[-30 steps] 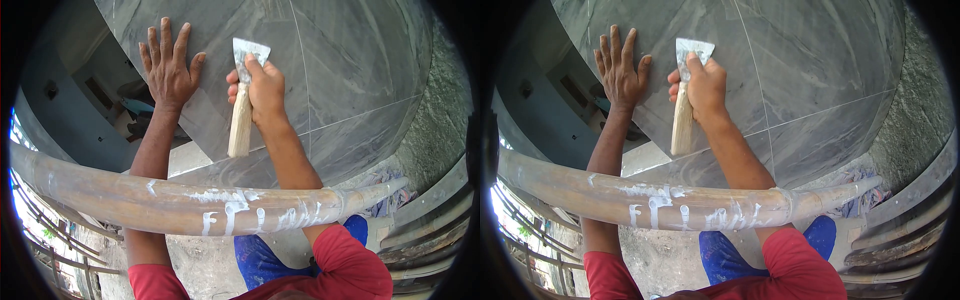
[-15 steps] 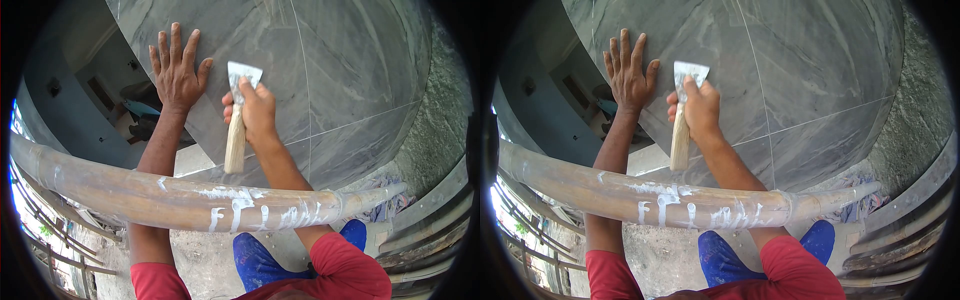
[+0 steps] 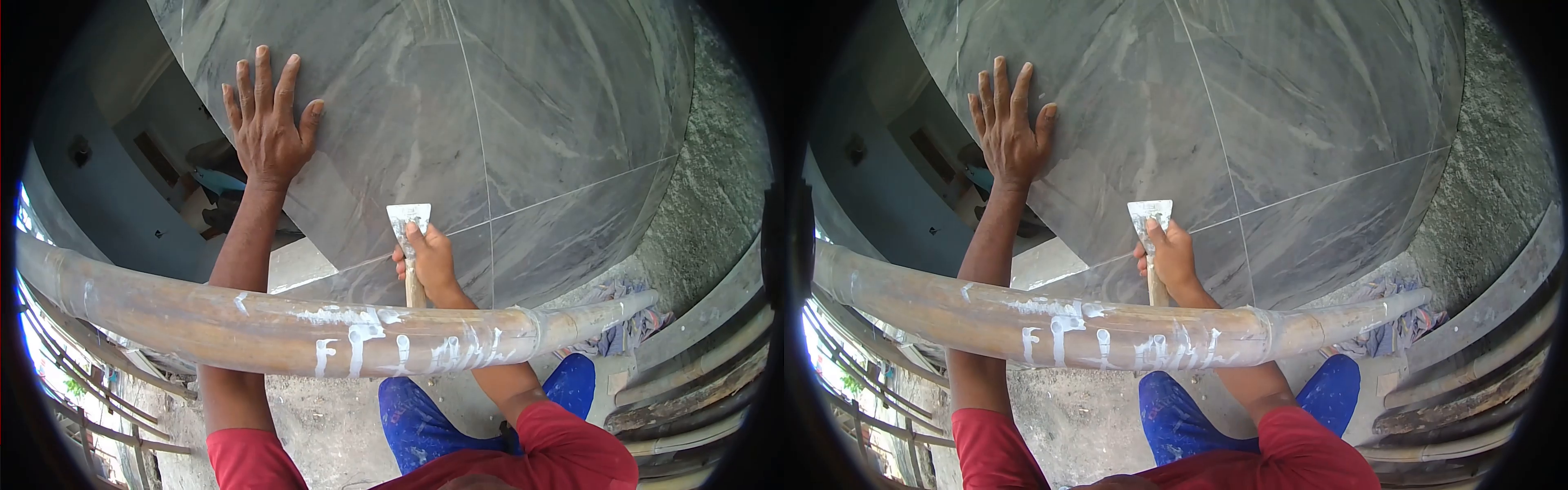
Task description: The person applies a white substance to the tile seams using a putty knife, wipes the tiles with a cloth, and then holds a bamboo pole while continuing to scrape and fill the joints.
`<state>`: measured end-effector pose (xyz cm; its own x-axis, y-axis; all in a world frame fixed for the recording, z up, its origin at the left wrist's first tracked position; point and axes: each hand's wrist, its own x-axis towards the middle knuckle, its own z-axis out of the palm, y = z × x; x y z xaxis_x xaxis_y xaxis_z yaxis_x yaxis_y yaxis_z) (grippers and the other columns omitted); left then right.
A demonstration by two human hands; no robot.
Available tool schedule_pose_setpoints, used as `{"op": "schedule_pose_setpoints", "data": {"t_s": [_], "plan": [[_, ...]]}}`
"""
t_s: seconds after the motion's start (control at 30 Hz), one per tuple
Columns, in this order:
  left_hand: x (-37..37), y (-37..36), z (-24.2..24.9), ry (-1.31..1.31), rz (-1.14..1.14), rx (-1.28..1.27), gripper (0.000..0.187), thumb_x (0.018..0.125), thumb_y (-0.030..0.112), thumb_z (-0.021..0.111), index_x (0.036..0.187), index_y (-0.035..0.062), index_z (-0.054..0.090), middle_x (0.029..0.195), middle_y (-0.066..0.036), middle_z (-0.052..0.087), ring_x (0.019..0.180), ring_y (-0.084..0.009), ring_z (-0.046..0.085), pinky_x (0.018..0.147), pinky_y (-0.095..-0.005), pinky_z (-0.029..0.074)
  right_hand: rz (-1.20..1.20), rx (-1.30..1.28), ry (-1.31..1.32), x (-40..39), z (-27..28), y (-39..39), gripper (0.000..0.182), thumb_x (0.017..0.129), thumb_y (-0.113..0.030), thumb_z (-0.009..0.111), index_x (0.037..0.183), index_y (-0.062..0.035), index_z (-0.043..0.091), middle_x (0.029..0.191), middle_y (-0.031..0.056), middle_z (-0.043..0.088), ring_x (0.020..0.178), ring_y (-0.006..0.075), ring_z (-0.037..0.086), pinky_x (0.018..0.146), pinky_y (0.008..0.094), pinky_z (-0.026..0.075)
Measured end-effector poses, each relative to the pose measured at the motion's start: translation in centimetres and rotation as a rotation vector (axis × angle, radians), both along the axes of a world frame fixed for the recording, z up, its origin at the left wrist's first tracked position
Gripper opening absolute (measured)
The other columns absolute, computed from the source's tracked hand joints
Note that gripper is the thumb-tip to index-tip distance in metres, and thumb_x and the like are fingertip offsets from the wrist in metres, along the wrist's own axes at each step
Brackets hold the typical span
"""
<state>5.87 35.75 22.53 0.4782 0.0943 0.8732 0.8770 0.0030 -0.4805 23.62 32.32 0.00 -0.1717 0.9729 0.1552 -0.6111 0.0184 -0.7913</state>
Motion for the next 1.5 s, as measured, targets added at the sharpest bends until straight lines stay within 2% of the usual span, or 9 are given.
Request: {"op": "schedule_pose_setpoints", "data": {"t_s": [0.2, 0.33, 0.6, 0.67, 0.7, 1.1, 1.27, 1.43, 1.5], "plan": [[0.2, 0.3, -0.6, 0.003, 0.001, 0.003, 0.060, 0.100, 0.059, 0.046, 0.151, 0.0264, 0.046, 0.165, -0.006, 0.030, 0.154, -0.0308, 0.021, 0.125, -0.0518, 0.011, -0.091, 0.094, 0.122, 4.1, 6.8, 2.1, 0.028, 0.107, -0.031, 0.051, 0.103, -0.0041, 0.057, 0.068, 0.0066, 0.062, 0.048, 0.0122, 0.057, 0.043, 0.0276, 0.049], [0.1, 0.4, -0.4, 0.008, -0.011, 0.027, 0.060, 0.100, 0.059, 0.047, 0.151, 0.0271, 0.046, 0.165, -0.006, 0.031, 0.154, -0.0305, 0.022, 0.125, -0.0520, 0.011, -0.004, -0.033, -0.115, 1.6, -1.7, 0.1, 0.030, 0.107, -0.033, 0.050, 0.101, -0.0036, 0.057, 0.068, 0.0061, 0.062, 0.052, 0.0109, 0.058, 0.045, 0.0270, 0.050], [0.8, 0.1, -0.3, 0.056, -0.075, 0.103, 0.059, 0.101, 0.058, 0.044, 0.151, 0.0278, 0.045, 0.163, -0.006, 0.035, 0.152, -0.0294, 0.028, 0.125, -0.0518, 0.014, -0.018, 0.106, -0.171, 0.0, 3.2, 0.3, 0.032, 0.106, -0.033, 0.050, 0.102, -0.0020, 0.057, 0.068, 0.0074, 0.063, 0.049, 0.0121, 0.057, 0.044, 0.0282, 0.049], [1.0, -1.1, -0.1, 0.010, 0.118, -0.035, 0.069, 0.099, 0.057, 0.046, 0.145, 0.0060, 0.049, 0.159, -0.024, 0.035, 0.149, -0.0413, 0.031, 0.123, -0.0535, 0.017, 0.019, 0.068, -0.322, -0.5, 0.1, -0.2, 0.033, 0.106, -0.033, 0.051, 0.101, -0.0010, 0.057, 0.069, 0.0073, 0.063, 0.049, 0.0117, 0.057, 0.044, 0.0281, 0.049], [0.9, -1.0, -0.1, -0.040, 0.069, -0.094, 0.064, 0.100, 0.056, 0.042, 0.147, 0.0129, 0.048, 0.164, -0.019, 0.027, 0.153, -0.0417, 0.020, 0.123, -0.0570, 0.006, 0.022, 0.075, -0.324, -0.8, -0.9, -0.6, 0.033, 0.106, -0.033, 0.051, 0.101, -0.0010, 0.057, 0.069, 0.0073, 0.063, 0.049, 0.0117, 0.057, 0.044, 0.0281, 0.049], [0.7, -1.1, -0.1, -0.034, 0.083, -0.068, 0.064, 0.098, 0.051, 0.050, 0.149, 0.0132, 0.047, 0.164, -0.019, 0.028, 0.153, -0.0399, 0.021, 0.124, -0.0547, 0.009, 0.056, -0.059, -0.246, -3.0, -1.1, -2.3, 0.033, 0.106, -0.033, 0.050, 0.104, -0.0008, 0.058, 0.070, 0.0079, 0.063, 0.049, 0.0119, 0.056, 0.044, 0.0280, 0.050], [0.7, -1.0, -0.3, -0.034, 0.088, -0.073, 0.064, 0.098, 0.052, 0.049, 0.149, 0.0135, 0.046, 0.164, -0.018, 0.027, 0.153, -0.0386, 0.021, 0.124, -0.0543, 0.009, 0.030, -0.021, -0.122, -5.0, 3.0, -1.7, 0.032, 0.106, -0.032, 0.051, 0.105, -0.0014, 0.058, 0.069, 0.0076, 0.062, 0.049, 0.0122, 0.056, 0.044, 0.0283, 0.049], [0.5, -1.0, 0.1, 0.014, -0.008, -0.005, 0.058, 0.097, 0.048, 0.055, 0.143, 0.0121, 0.052, 0.158, -0.018, 0.038, 0.147, -0.0375, 0.033, 0.122, -0.0530, 0.017, 0.047, -0.103, -0.159, -5.2, -3.1, -2.4, 0.032, 0.105, -0.032, 0.051, 0.105, -0.0002, 0.057, 0.070, 0.0100, 0.063, 0.050, 0.0144, 0.058, 0.043, 0.0308, 0.049], [0.0, -1.1, 1.7, 0.038, -0.066, -0.007, 0.052, 0.096, 0.042, 0.057, 0.139, 0.0122, 0.055, 0.152, -0.017, 0.044, 0.142, -0.0363, 0.038, 0.121, -0.0525, 0.021, 0.058, -0.064, -0.112, -5.3, -0.7, -2.3, 0.033, 0.105, -0.032, 0.051, 0.105, 0.0002, 0.057, 0.070, 0.0102, 0.063, 0.050, 0.0145, 0.059, 0.043, 0.0309, 0.049]]}}
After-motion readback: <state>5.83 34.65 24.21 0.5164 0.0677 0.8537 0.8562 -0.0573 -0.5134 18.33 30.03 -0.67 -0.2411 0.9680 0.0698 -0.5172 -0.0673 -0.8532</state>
